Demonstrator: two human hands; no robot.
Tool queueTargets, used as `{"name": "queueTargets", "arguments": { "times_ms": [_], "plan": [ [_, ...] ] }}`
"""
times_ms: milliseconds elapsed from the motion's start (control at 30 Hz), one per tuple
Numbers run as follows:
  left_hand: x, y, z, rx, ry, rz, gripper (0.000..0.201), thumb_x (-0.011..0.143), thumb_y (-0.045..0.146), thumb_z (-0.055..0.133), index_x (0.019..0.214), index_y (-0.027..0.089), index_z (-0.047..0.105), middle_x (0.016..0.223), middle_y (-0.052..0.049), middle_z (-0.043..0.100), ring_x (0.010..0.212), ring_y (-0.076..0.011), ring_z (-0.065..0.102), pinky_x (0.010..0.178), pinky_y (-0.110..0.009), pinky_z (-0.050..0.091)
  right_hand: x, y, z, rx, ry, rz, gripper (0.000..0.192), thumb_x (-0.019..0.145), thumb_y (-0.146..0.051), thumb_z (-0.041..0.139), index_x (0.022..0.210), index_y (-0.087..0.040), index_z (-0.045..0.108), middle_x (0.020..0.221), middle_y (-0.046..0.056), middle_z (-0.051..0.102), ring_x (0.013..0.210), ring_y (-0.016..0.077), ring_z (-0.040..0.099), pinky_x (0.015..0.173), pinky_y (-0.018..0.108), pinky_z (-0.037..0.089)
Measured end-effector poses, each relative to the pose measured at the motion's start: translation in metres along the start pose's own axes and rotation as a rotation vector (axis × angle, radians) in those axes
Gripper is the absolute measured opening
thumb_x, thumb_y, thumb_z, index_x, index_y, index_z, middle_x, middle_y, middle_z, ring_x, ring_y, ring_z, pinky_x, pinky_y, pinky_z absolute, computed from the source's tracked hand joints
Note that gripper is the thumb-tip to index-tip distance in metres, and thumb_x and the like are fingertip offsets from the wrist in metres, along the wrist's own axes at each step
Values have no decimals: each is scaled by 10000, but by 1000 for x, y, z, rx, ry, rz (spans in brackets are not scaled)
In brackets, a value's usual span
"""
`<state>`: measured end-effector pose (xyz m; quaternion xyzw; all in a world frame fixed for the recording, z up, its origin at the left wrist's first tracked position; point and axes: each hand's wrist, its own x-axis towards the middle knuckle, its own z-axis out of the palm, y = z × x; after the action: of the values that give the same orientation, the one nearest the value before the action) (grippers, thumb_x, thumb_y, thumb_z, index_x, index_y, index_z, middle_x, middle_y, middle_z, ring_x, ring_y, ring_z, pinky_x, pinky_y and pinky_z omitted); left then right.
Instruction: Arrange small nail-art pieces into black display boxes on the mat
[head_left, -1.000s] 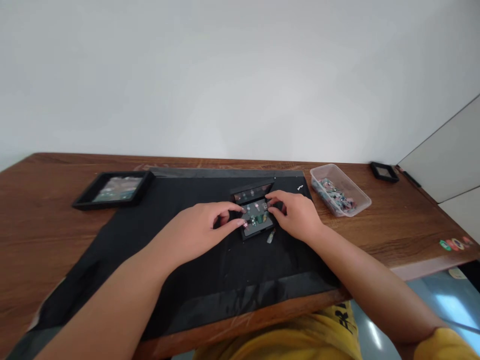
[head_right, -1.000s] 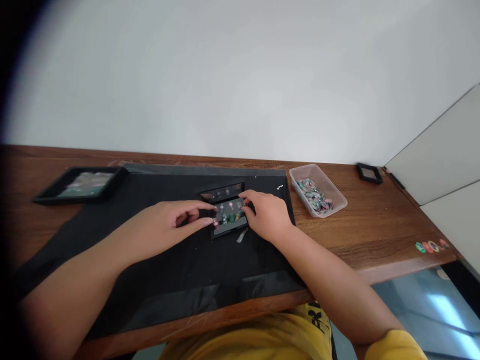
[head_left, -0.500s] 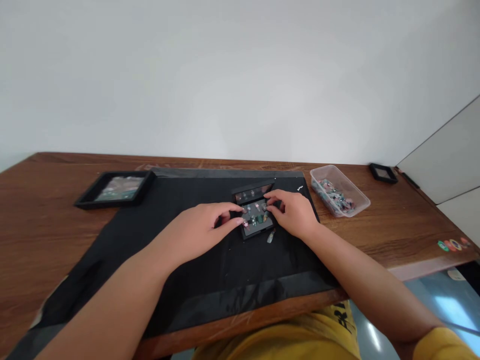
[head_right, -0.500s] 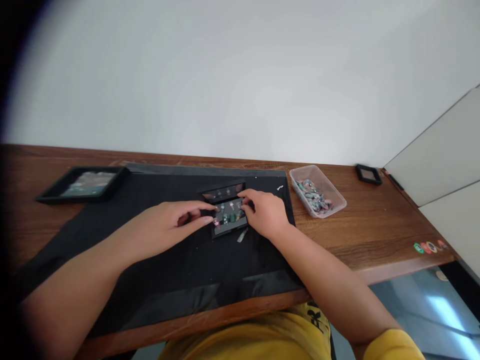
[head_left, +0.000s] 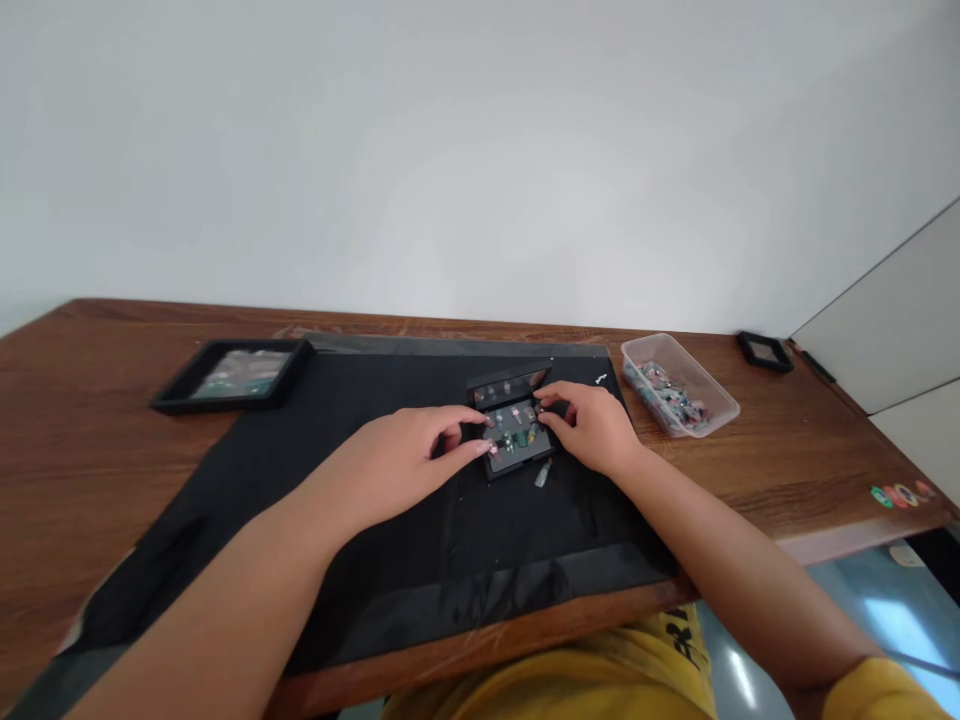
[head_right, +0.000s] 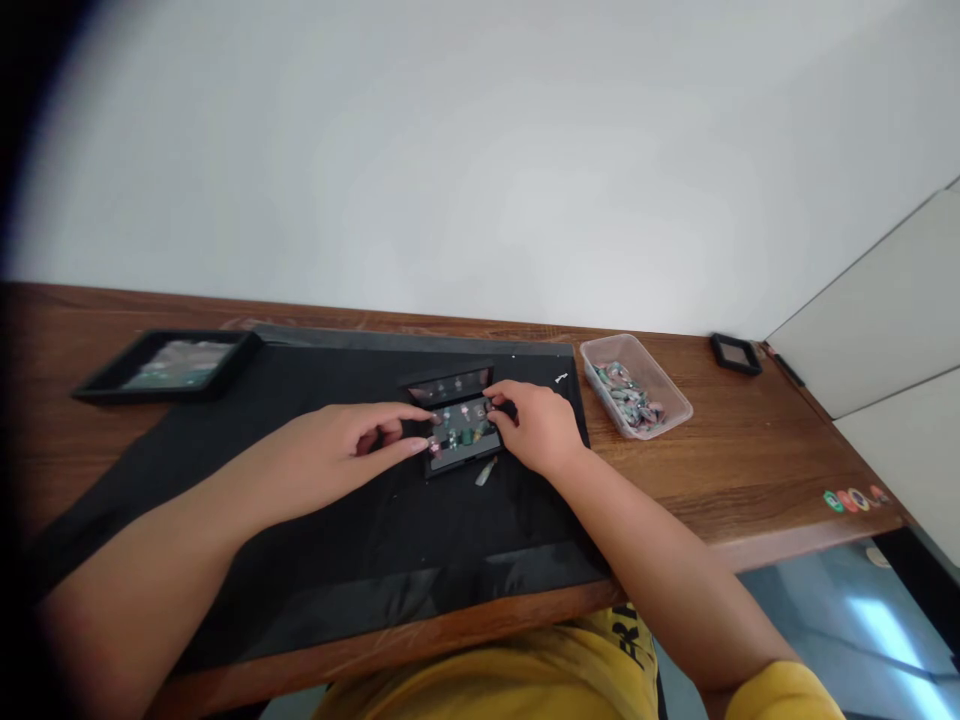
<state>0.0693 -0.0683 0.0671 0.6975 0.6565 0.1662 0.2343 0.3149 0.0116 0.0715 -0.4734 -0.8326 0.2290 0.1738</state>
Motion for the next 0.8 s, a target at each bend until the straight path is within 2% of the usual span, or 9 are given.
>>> {"name": "queueTargets", "arguments": {
  "times_ms": [233,433,567,633,700,800],
  "plan": [
    [1,-2,2,6,-2,1,546,902,679,551,1221,317,806,756,0,701,589,-183,574,556,-315,341,3,8,8,154,33,-52,279,896,-132,761,1159,-220,795,991,32,835,719,143,681,776,288,533],
    [1,-2,3,-7,4,1,555,893,692,561,1218,314,806,750,-1,695,577,-182,563,552,-315,335,3,7,9,146,26,-40,287,885,-136,768,1157,-223,797,985,29,831,696,135,656,765,286,518],
    [1,-1,2,9,-10,-6,559,893,698,539,1222,330,801,761,3,704,591,-189,581,561,-319,344,1,4,4,145,48,-35,236,895,-173,769,1125,-215,801,929,20,810,644,118,607,708,261,477],
    [0,-2,2,15,-4,0,557,896,694,537,1221,328,802,757,1,703,596,-192,585,562,-319,349,-2,3,-3,146,44,-85,175,906,-188,763,1074,-201,806,859,7,781,621,106,573,674,246,436],
    [0,-3,2,14,-3,9,548,903,685,539,1223,325,802,755,0,703,595,-191,586,558,-318,352,-4,4,-12,158,-39,-174,112,896,-182,776,1003,-185,811,762,-17,728,601,94,539,651,237,394],
    [1,-5,1,9,1,15,545,910,682,544,1228,317,795,764,-1,704,586,-188,580,554,-319,350,-8,3,-23,183,-322,-272,69,845,-178,847,907,-171,816,662,-52,641,584,82,524,642,231,363]
  ]
}}
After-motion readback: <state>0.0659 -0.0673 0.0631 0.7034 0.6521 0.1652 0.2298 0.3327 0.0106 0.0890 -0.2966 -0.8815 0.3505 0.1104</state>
